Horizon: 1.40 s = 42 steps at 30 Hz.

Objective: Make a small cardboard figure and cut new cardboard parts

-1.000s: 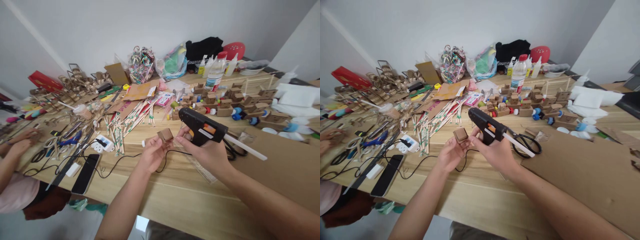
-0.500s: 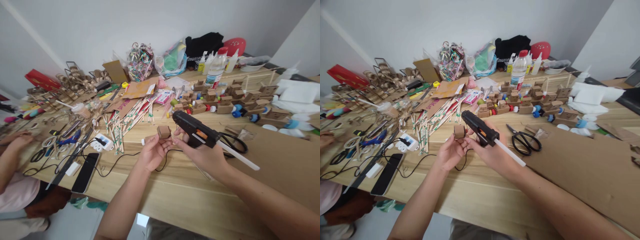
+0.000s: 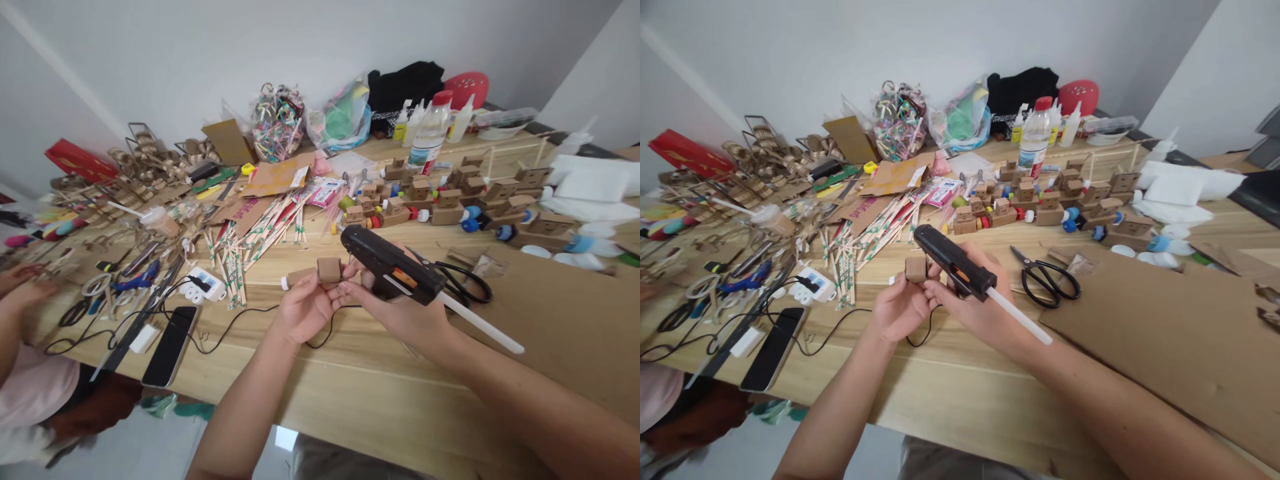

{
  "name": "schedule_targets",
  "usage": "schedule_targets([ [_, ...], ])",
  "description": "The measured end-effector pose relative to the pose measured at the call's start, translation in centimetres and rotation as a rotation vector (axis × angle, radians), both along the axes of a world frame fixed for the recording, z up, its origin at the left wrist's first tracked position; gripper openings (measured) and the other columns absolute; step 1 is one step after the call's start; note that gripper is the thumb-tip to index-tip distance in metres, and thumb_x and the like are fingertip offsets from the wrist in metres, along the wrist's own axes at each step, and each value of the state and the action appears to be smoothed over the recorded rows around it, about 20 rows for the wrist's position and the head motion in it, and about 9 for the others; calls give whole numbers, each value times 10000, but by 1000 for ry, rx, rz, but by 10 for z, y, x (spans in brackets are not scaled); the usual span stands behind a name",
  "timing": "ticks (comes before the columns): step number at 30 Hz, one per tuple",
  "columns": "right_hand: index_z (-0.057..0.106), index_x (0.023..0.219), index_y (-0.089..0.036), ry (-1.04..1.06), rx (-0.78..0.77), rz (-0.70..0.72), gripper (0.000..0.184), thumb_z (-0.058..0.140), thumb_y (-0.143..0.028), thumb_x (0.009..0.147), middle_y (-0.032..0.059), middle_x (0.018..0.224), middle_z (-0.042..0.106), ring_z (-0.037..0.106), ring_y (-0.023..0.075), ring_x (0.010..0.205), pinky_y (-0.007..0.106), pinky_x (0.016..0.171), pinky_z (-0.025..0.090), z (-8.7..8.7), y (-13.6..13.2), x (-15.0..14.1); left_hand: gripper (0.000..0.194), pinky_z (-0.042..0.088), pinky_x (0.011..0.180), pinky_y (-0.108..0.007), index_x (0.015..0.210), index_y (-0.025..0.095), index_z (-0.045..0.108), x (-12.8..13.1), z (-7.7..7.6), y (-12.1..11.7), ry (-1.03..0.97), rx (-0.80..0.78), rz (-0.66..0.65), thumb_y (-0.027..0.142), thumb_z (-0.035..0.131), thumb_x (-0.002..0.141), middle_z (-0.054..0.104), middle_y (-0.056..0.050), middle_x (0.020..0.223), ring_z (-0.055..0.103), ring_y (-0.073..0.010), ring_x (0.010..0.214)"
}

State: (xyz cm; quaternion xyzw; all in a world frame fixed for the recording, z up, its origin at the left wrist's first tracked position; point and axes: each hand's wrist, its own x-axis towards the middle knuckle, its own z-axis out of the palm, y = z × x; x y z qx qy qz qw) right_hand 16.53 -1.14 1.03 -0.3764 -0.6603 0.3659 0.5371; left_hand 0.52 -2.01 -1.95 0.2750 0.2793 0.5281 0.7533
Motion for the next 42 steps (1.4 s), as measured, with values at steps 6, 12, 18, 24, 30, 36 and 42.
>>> schedule_targets([
  [6,596,790,-269,28,-95,66,208,727,-427,819,4,728,711,670,195,622,366,631,613,2,-3,1,488,555,936,-468,914,229,811,-2,1,0,61,63,-28,534,947,557,810,-98,1006,738,-292,939],
  [12,635,814,-263,49,-137,25,227,776,-440,791,14,761,716,703,215,717,401,721,636,-5,-3,3,501,568,885,-427,911,243,823,-1,3,0,125,111,1,554,960,542,814,-85,975,746,-284,935],
  [18,605,738,-262,139,-166,57,196,776,-359,729,-1,703,685,695,222,727,421,797,630,4,-3,-2,538,577,890,-446,940,214,821,-2,2,0,184,155,42,574,947,561,813,-111,985,749,-319,989],
  [24,590,735,-248,132,-247,124,216,760,-380,721,-39,613,584,569,157,575,338,618,581,10,-2,-2,487,594,892,-440,907,221,821,-1,-1,-1,156,154,60,532,972,565,818,-90,962,758,-291,942],
  [30,585,776,-247,120,-224,120,242,766,-399,722,-16,700,619,558,159,618,319,590,532,12,-1,-1,520,602,902,-462,919,226,814,0,3,-2,193,164,76,562,970,554,816,-97,966,760,-309,977],
  [36,580,806,-247,94,-208,64,175,685,-353,716,-31,734,586,438,108,537,278,510,420,9,5,-2,527,595,847,-359,877,230,822,4,-5,0,352,304,405,612,958,540,805,-66,918,741,-224,867],
  [42,573,795,-246,96,-281,26,232,706,-398,679,-26,701,572,455,122,550,288,512,408,4,5,-5,445,548,877,-352,954,239,798,7,-14,-2,702,551,800,574,899,679,759,-54,946,694,-215,917],
])
